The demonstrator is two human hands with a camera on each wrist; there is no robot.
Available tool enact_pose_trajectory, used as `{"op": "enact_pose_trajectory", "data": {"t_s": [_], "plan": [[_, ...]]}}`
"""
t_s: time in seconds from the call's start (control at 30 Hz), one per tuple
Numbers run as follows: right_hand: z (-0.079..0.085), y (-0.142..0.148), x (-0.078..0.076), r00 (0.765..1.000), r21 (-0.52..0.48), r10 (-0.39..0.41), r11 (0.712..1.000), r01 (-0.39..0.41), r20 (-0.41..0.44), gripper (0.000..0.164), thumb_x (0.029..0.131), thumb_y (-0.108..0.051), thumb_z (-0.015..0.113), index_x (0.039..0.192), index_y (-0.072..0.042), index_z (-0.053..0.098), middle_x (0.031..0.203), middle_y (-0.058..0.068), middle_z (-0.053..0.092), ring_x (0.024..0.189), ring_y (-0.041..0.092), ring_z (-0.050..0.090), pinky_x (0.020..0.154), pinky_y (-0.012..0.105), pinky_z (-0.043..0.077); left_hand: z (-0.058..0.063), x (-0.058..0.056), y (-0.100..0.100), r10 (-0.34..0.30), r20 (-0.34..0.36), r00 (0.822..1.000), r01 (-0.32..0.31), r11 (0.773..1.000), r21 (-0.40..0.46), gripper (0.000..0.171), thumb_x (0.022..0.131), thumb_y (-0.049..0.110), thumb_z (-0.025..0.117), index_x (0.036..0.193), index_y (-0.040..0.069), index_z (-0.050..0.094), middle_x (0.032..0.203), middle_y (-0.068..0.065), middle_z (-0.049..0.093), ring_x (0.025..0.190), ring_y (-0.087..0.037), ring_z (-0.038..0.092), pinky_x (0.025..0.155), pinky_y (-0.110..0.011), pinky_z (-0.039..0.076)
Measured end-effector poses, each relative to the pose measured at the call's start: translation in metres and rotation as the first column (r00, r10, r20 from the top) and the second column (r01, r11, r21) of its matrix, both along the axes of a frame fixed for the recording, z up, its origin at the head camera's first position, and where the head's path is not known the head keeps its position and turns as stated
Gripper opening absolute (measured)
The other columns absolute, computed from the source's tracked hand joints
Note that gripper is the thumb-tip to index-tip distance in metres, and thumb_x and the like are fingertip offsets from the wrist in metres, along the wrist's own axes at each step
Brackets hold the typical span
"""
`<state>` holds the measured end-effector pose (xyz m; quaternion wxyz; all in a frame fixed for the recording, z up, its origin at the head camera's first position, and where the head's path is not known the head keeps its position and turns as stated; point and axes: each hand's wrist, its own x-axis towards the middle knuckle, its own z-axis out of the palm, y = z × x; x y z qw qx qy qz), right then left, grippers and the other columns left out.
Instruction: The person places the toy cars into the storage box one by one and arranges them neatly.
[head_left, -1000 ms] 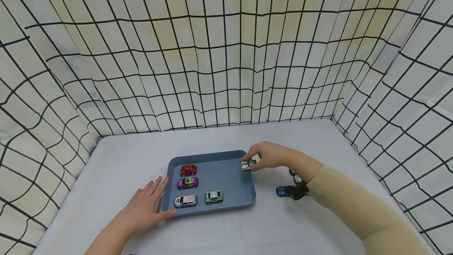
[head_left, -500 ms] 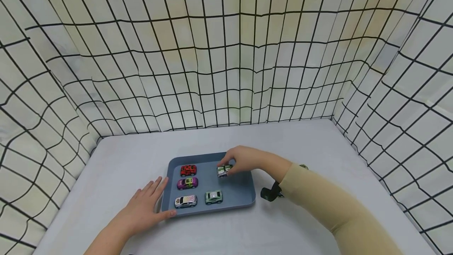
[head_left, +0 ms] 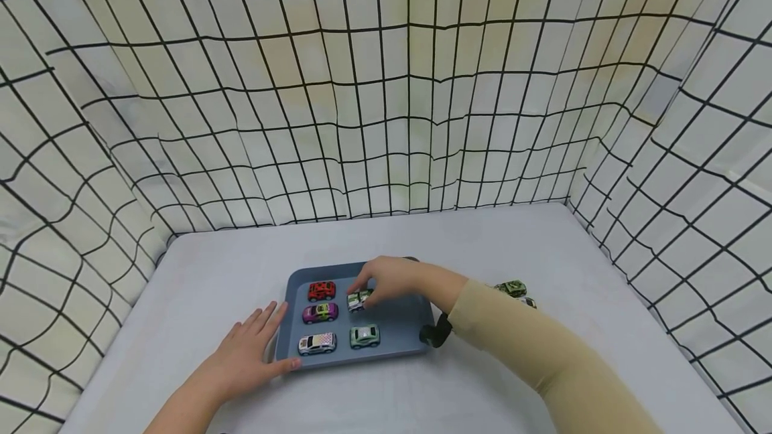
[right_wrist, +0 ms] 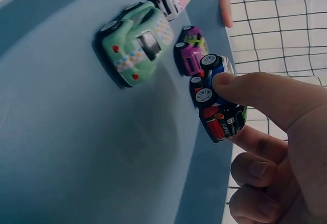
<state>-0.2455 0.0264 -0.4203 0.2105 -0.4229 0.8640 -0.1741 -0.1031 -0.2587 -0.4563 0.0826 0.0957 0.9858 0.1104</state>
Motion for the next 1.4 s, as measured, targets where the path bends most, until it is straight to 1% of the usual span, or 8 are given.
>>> {"op": "enact_pose_trajectory", "data": {"t_s": [0.17, 0.33, 0.5, 0.77, 0.97, 1.27, 1.4], "plan": [[-0.008, -0.006, 0.000, 1.000, 0.014, -0.003, 1.000, 0.003, 0.024, 0.040, 0.087, -0.025, 0.078, 0.126, -0.028, 0.070, 0.111, -0.012, 0.067, 0.094, 0.002, 0.060, 0.080, 0.022, 0.051, 0.000, 0.000, 0.000, 0.008, 0.014, 1.000, -0.007, 1.000, -0.005, 0.118, 0.073, 0.086, 0.055, 0.156, 0.005, 0.028, 0.156, -0.028, 0.029, 0.141, -0.052, 0.025, 0.109, -0.073, 0.020], [-0.016, -0.011, -0.001, 1.000, 0.055, 0.003, 0.998, -0.003, 0.008, 0.039, 0.087, -0.026, 0.078, 0.126, -0.029, 0.070, 0.115, -0.009, 0.068, 0.099, 0.003, 0.061, 0.083, 0.023, 0.052, -0.001, -0.001, 0.001, 0.010, 0.016, 1.000, -0.010, 1.000, -0.008, 0.119, 0.072, 0.087, 0.054, 0.156, 0.006, 0.028, 0.156, -0.027, 0.029, 0.141, -0.052, 0.025, 0.109, -0.073, 0.020], [-0.022, -0.015, -0.001, 1.000, 0.087, -0.009, 0.996, 0.009, 0.000, 0.040, 0.088, -0.027, 0.077, 0.127, -0.030, 0.069, 0.116, -0.007, 0.068, 0.098, 0.002, 0.061, 0.082, 0.023, 0.052, -0.002, -0.001, 0.000, 0.008, 0.009, 1.000, -0.008, 1.000, -0.011, 0.119, 0.072, 0.087, 0.054, 0.156, 0.006, 0.029, 0.156, -0.027, 0.029, 0.141, -0.052, 0.025, 0.109, -0.073, 0.020], [-0.025, -0.016, -0.001, 0.999, 0.104, -0.020, 0.994, 0.023, -0.027, 0.040, 0.088, -0.028, 0.077, 0.127, -0.032, 0.069, 0.117, -0.007, 0.067, 0.101, 0.003, 0.061, 0.084, 0.023, 0.051, -0.002, -0.002, 0.001, 0.010, 0.010, 1.000, -0.009, 1.000, -0.012, 0.119, 0.072, 0.087, 0.054, 0.156, 0.006, 0.028, 0.156, -0.027, 0.029, 0.141, -0.052, 0.025, 0.109, -0.073, 0.020], [-0.024, -0.015, 0.000, 0.999, 0.104, -0.037, 0.994, 0.040, -0.029, 0.040, 0.088, -0.029, 0.077, 0.128, -0.032, 0.068, 0.118, -0.007, 0.066, 0.100, 0.004, 0.060, 0.083, 0.024, 0.051, -0.002, -0.002, 0.001, 0.011, 0.017, 1.000, -0.011, 1.000, -0.015, 0.119, 0.072, 0.087, 0.054, 0.156, 0.006, 0.028, 0.156, -0.027, 0.029, 0.141, -0.052, 0.025, 0.109, -0.073, 0.020], [-0.024, -0.015, 0.001, 0.998, 0.096, -0.012, 0.995, 0.018, -0.054, 0.040, 0.089, -0.031, 0.077, 0.128, -0.031, 0.068, 0.120, -0.007, 0.065, 0.104, 0.004, 0.060, 0.086, 0.023, 0.051, -0.002, -0.001, 0.001, 0.009, 0.010, 1.000, -0.009, 1.000, -0.007, 0.119, 0.073, 0.086, 0.055, 0.156, 0.006, 0.029, 0.156, -0.027, 0.030, 0.141, -0.052, 0.025, 0.109, -0.073, 0.020], [-0.025, -0.015, 0.002, 0.998, 0.098, -0.013, 0.995, 0.019, -0.058, 0.040, 0.089, -0.033, 0.076, 0.128, -0.032, 0.068, 0.121, -0.008, 0.065, 0.106, 0.004, 0.060, 0.088, 0.024, 0.051, -0.002, 0.000, 0.000, 0.004, -0.001, 1.000, -0.004, 1.000, -0.003, 0.118, 0.073, 0.085, 0.055, 0.156, 0.006, 0.029, 0.156, -0.027, 0.030, 0.141, -0.052, 0.026, 0.108, -0.073, 0.021]]}}
